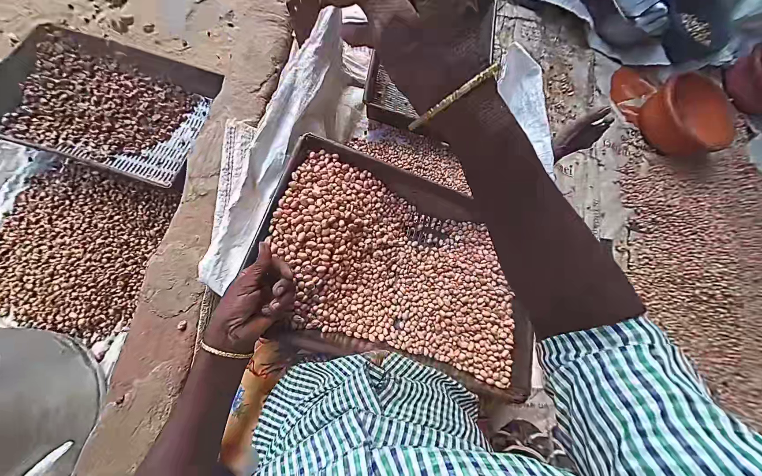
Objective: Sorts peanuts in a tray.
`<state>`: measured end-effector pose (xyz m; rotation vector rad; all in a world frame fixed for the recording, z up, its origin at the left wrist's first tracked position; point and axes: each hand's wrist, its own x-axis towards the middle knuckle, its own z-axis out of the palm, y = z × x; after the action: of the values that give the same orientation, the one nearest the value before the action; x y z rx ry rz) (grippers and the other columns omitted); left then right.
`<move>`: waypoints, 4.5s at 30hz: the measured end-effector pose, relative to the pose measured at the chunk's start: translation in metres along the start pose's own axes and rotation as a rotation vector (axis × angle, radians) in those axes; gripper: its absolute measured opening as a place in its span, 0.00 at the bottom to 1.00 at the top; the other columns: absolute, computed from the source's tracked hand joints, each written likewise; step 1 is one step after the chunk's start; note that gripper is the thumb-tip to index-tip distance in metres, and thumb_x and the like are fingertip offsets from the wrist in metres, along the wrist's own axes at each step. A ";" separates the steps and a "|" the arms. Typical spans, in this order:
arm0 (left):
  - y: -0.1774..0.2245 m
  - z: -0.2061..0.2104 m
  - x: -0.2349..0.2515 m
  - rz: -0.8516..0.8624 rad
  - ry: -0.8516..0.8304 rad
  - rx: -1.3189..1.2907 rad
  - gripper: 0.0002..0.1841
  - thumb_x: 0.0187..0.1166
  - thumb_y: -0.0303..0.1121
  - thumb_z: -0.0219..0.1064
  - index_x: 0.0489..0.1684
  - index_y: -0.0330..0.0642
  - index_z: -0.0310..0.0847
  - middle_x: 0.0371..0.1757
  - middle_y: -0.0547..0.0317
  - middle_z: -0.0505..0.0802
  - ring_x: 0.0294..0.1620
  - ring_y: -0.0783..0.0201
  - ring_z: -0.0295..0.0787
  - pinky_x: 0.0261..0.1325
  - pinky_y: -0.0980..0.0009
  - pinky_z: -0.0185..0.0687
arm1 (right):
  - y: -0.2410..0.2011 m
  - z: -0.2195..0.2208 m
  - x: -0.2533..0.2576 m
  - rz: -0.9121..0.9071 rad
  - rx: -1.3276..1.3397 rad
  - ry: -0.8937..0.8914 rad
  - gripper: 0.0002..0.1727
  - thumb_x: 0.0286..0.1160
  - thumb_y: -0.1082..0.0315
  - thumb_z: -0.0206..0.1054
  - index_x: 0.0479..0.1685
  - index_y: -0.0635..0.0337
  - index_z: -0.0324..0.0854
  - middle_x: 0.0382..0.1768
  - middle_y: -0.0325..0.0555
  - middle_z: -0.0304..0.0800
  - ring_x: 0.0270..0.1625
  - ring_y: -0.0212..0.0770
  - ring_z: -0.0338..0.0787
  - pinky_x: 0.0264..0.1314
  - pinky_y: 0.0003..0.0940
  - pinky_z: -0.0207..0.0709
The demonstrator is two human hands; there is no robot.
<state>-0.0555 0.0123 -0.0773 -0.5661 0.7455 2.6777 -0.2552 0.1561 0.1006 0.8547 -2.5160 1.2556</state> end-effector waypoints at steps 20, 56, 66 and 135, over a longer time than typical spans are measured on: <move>0.000 -0.005 -0.004 0.059 -0.104 0.101 0.30 0.93 0.53 0.44 0.26 0.46 0.85 0.18 0.70 0.84 0.15 0.82 0.78 0.18 0.89 0.73 | 0.155 0.002 -0.243 0.586 0.801 -0.040 0.13 0.79 0.70 0.50 0.41 0.44 0.80 0.42 0.25 0.88 0.37 0.20 0.85 0.40 0.16 0.81; -0.001 -0.005 -0.004 0.132 -0.109 0.183 0.31 0.94 0.51 0.39 0.26 0.47 0.84 0.16 0.71 0.83 0.12 0.82 0.75 0.16 0.89 0.71 | 0.126 0.027 -0.217 0.290 -0.407 -0.503 0.10 0.77 0.77 0.67 0.49 0.77 0.89 0.46 0.74 0.88 0.51 0.72 0.90 0.54 0.62 0.81; 0.000 -0.005 -0.003 0.121 -0.124 0.188 0.31 0.94 0.51 0.39 0.26 0.47 0.84 0.16 0.70 0.83 0.12 0.82 0.75 0.17 0.88 0.72 | 0.149 0.003 -0.237 0.670 0.929 -0.076 0.15 0.77 0.70 0.49 0.39 0.43 0.83 0.36 0.23 0.89 0.34 0.19 0.85 0.38 0.16 0.80; -0.001 -0.009 -0.007 0.180 -0.237 0.138 0.29 0.94 0.52 0.43 0.28 0.45 0.84 0.17 0.70 0.82 0.11 0.81 0.73 0.16 0.88 0.70 | 0.090 0.030 -0.234 0.896 0.697 -0.345 0.15 0.84 0.79 0.47 0.57 0.63 0.78 0.38 0.34 0.82 0.27 0.20 0.77 0.32 0.13 0.73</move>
<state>-0.0467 0.0066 -0.0817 -0.1491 0.9399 2.7605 -0.1144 0.2699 -0.0760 -0.0692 -2.8472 2.5343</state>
